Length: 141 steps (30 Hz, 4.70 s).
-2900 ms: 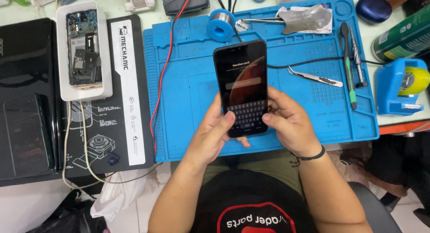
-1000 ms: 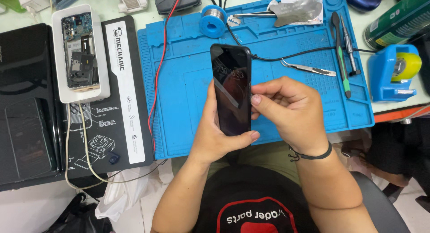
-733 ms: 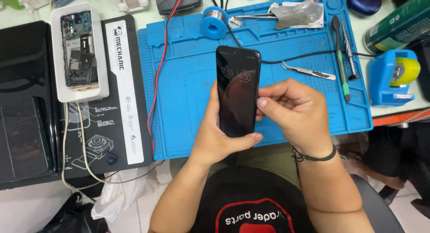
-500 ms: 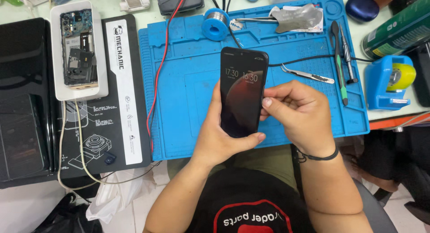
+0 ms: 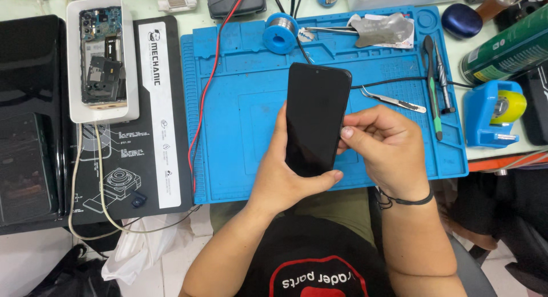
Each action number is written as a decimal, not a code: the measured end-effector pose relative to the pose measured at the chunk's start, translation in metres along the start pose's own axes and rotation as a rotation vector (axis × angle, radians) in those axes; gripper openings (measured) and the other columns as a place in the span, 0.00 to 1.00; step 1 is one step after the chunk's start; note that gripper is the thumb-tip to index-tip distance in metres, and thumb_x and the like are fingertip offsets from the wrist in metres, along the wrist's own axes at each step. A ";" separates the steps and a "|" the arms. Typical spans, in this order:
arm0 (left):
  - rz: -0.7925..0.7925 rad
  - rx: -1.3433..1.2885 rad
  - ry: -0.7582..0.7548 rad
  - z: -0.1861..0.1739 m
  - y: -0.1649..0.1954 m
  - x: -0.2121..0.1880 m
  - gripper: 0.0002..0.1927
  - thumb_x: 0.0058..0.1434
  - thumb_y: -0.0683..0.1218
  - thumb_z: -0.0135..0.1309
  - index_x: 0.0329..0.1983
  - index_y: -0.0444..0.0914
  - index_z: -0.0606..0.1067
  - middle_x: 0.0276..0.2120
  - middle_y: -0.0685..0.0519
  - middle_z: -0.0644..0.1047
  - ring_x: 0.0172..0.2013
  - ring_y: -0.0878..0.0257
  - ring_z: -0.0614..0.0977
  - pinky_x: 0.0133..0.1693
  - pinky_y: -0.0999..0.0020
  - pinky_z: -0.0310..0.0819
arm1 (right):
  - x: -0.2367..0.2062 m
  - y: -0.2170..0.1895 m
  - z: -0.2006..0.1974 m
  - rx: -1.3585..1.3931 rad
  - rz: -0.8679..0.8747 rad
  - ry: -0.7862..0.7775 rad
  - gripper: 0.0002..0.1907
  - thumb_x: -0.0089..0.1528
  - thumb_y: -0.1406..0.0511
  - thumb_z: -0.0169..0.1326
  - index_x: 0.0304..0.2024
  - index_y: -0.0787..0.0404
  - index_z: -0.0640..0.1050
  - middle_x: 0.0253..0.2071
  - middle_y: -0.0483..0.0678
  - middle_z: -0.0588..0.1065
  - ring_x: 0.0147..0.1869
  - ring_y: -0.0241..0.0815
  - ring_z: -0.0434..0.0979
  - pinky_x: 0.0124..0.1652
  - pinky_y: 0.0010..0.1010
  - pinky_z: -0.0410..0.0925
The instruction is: The person holds a black smartphone, connects a charging cable, and navigates the interface. They swipe the screen, enter a passcode, and open the dialer app to test functionality.
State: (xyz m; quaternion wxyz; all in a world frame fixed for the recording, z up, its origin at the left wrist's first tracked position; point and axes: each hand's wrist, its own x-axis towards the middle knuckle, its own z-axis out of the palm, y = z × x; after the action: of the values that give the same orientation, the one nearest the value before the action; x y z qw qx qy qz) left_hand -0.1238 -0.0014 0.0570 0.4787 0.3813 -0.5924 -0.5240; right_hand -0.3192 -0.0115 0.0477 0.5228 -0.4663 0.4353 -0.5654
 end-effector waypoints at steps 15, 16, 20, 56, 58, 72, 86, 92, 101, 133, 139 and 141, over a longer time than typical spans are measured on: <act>-0.032 -0.118 -0.037 -0.002 0.004 0.002 0.62 0.48 0.41 0.71 0.80 0.34 0.46 0.63 0.46 0.73 0.63 0.59 0.76 0.63 0.63 0.73 | 0.002 -0.001 0.001 0.070 0.028 -0.010 0.06 0.64 0.76 0.56 0.44 0.71 0.78 0.39 0.54 0.80 0.40 0.41 0.82 0.40 0.33 0.78; -0.053 -0.139 -0.038 -0.002 0.005 0.002 0.62 0.48 0.41 0.71 0.80 0.34 0.46 0.62 0.46 0.73 0.62 0.58 0.77 0.63 0.63 0.73 | 0.002 -0.001 0.001 0.074 0.034 -0.010 0.05 0.64 0.76 0.56 0.44 0.71 0.78 0.39 0.54 0.80 0.39 0.41 0.82 0.40 0.33 0.78; -0.118 -0.198 -0.038 -0.001 0.005 0.002 0.64 0.47 0.44 0.71 0.81 0.34 0.43 0.61 0.45 0.74 0.60 0.57 0.79 0.63 0.62 0.74 | 0.005 -0.004 0.000 0.089 0.022 -0.005 0.05 0.65 0.76 0.55 0.44 0.71 0.78 0.37 0.53 0.79 0.39 0.41 0.81 0.40 0.33 0.78; -0.017 -0.003 -0.042 0.001 0.000 0.003 0.63 0.46 0.44 0.73 0.80 0.34 0.48 0.64 0.46 0.72 0.65 0.57 0.75 0.66 0.63 0.69 | 0.012 -0.002 -0.011 0.163 0.027 -0.025 0.06 0.66 0.75 0.55 0.46 0.70 0.78 0.40 0.53 0.79 0.40 0.41 0.81 0.42 0.35 0.78; -0.014 -0.008 -0.047 0.000 0.000 0.003 0.63 0.46 0.44 0.73 0.80 0.34 0.48 0.65 0.46 0.72 0.65 0.57 0.75 0.66 0.62 0.68 | 0.013 -0.004 -0.009 0.178 0.007 -0.021 0.06 0.67 0.75 0.55 0.46 0.70 0.78 0.41 0.53 0.80 0.41 0.41 0.82 0.42 0.36 0.78; -0.082 0.028 -0.040 0.001 0.007 0.001 0.63 0.44 0.45 0.72 0.79 0.36 0.47 0.63 0.47 0.72 0.64 0.57 0.75 0.65 0.63 0.69 | 0.015 -0.011 -0.007 0.186 -0.011 -0.010 0.05 0.67 0.74 0.55 0.45 0.70 0.77 0.42 0.55 0.80 0.41 0.42 0.82 0.42 0.36 0.78; -0.030 0.145 0.014 0.001 -0.007 -0.004 0.71 0.43 0.49 0.77 0.79 0.32 0.40 0.68 0.42 0.68 0.67 0.54 0.73 0.65 0.61 0.68 | 0.013 -0.009 -0.005 0.128 -0.025 -0.111 0.19 0.65 0.74 0.54 0.59 0.67 0.74 0.51 0.51 0.77 0.53 0.40 0.78 0.53 0.33 0.73; -0.043 -0.362 -0.156 -0.009 -0.017 -0.005 0.69 0.50 0.40 0.72 0.82 0.39 0.34 0.70 0.44 0.65 0.68 0.56 0.70 0.65 0.59 0.70 | 0.006 0.014 0.003 -0.087 0.023 -0.208 0.29 0.56 0.74 0.60 0.59 0.62 0.66 0.51 0.48 0.75 0.54 0.37 0.77 0.53 0.29 0.71; 0.007 -0.416 -0.146 -0.010 -0.033 -0.008 0.64 0.56 0.33 0.66 0.83 0.40 0.34 0.72 0.44 0.63 0.68 0.57 0.70 0.66 0.60 0.69 | 0.016 0.024 0.002 0.037 0.075 -0.124 0.21 0.74 0.58 0.39 0.57 0.66 0.75 0.49 0.47 0.79 0.51 0.36 0.79 0.51 0.29 0.72; -0.189 -0.532 -0.165 -0.025 -0.042 -0.012 0.62 0.54 0.27 0.46 0.82 0.53 0.29 0.61 0.44 0.73 0.49 0.62 0.79 0.43 0.67 0.77 | -0.012 0.034 -0.008 -0.035 0.036 -0.382 0.49 0.56 0.79 0.54 0.78 0.66 0.51 0.72 0.53 0.65 0.72 0.43 0.68 0.68 0.36 0.63; -0.146 -0.533 -0.178 -0.025 -0.046 -0.012 0.63 0.53 0.26 0.47 0.82 0.53 0.29 0.62 0.43 0.72 0.46 0.61 0.79 0.42 0.66 0.76 | -0.015 0.038 -0.002 -0.058 -0.026 -0.340 0.50 0.56 0.77 0.59 0.77 0.67 0.52 0.71 0.53 0.66 0.70 0.41 0.70 0.66 0.35 0.66; -0.155 -0.552 -0.198 -0.024 -0.048 -0.013 0.64 0.54 0.26 0.47 0.83 0.54 0.28 0.61 0.42 0.72 0.46 0.61 0.78 0.44 0.66 0.76 | -0.017 0.038 0.002 -0.102 -0.047 -0.300 0.51 0.55 0.76 0.62 0.77 0.67 0.52 0.69 0.54 0.67 0.68 0.41 0.72 0.64 0.34 0.67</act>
State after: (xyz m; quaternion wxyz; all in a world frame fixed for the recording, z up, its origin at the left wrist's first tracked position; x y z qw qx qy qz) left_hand -0.0993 -0.0029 0.0077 0.4629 0.2278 -0.4404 -0.7348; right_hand -0.3100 0.0025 0.0095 0.5443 -0.5814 0.3695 -0.4787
